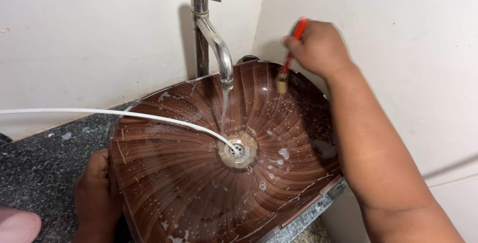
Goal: The person scrubs a brown ceramic sink with a brush and soap, then rinses the sink under running water. They apply additional soap from a pink pump bottle and continue scrubbing the sink surface and drain area.
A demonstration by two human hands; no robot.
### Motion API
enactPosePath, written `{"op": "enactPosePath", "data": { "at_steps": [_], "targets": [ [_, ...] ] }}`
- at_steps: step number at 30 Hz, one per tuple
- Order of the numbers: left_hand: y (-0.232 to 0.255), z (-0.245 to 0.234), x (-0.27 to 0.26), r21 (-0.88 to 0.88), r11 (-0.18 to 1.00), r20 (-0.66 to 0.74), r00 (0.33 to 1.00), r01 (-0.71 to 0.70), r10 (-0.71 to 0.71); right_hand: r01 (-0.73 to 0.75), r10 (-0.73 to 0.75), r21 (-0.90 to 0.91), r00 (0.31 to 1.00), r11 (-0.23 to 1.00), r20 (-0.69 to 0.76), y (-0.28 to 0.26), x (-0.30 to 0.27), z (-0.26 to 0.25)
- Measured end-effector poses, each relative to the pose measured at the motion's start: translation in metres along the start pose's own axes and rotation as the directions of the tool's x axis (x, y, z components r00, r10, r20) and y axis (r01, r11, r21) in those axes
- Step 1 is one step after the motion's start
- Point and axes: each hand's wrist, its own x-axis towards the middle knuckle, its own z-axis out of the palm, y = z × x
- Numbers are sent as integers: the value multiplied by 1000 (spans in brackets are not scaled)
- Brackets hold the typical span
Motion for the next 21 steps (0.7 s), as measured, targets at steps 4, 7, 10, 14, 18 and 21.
{"op": "enactPosePath", "data": {
  "at_steps": [4, 7, 10, 14, 18, 21],
  "targets": [
    [1, 0, 0, -30, 999, 5, 1000, 28, -28, 177, -245, 363, 958, 915, 150, -28, -6, 31],
    [0, -1, -1, -12, 999, 16, 999, 36, -36, 0, -237, 503, 882, 864, 408, -40, -11, 35],
    [-1, 0, -3, -11, 1000, 17, 999, 27, -27, 17, -52, 78, 881, 997, 471, -35, -8, 25],
    [-2, -1, -2, 53, 997, -15, 998, -52, 53, -74, -7, 86, 714, 994, 700, -25, -11, 21],
    [-4, 0, -3, 7, 1000, 3, 1000, 26, -26, -34, -348, 421, 506, 906, 789, -44, -25, 31],
    [-7, 0, -1, 28, 1000, 3, 1000, 5, -5, 11, -598, 637, 358, 771, 717, -64, -47, 34]
  ]
}}
